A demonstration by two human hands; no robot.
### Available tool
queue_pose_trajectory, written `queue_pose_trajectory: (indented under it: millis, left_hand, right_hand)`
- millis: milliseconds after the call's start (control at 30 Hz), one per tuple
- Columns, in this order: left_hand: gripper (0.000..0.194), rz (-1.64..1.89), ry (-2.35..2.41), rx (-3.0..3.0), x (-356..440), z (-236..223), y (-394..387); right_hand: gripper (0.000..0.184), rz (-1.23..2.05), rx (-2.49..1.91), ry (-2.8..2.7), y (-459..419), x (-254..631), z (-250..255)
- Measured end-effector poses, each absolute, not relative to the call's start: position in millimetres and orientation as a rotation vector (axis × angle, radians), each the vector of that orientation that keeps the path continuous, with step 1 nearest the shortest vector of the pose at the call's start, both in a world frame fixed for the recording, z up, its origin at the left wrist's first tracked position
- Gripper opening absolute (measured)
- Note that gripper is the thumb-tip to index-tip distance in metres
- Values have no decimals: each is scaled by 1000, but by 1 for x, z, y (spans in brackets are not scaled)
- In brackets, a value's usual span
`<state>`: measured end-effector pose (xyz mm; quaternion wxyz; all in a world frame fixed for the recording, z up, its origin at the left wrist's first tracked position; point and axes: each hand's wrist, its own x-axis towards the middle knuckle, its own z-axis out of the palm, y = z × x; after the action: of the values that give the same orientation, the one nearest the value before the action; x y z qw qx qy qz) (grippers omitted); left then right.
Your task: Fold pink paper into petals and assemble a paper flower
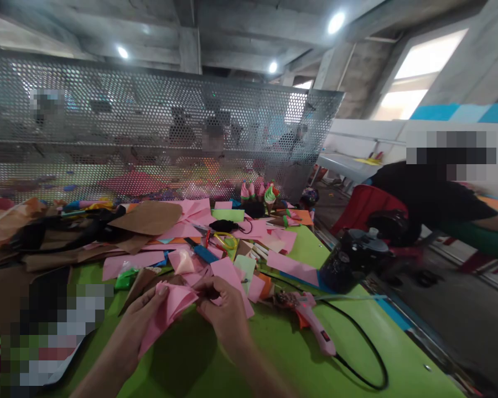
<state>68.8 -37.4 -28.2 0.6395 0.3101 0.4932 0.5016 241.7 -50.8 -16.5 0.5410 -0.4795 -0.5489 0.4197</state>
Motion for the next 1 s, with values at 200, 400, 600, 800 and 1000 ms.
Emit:
queue_pose_trajectory:
  millis: [200,400,600,800,1000]
  left_hand:
    - [41,1145,1119,606,70,-28,-37]
    - [42,1118,1054,561,71,-24,-38]
    - [41,1124,976,845,67,-21,-36]
    - [36,1120,981,1042,66,-36,-32]
    - [38,1124,982,1109,66,-41,-29]
  right_hand:
    - [15,1048,-1106,-1200,-48,241,-18]
    - [11,1127,-1078,-1130,-47,244,-18]
    - [23,1379,-926,-1113,-51,252,-4]
    - [37,1416,-1130,-1178,-46,248,-12]
    - [39,1240,-1176,-1287,-45,248,-15]
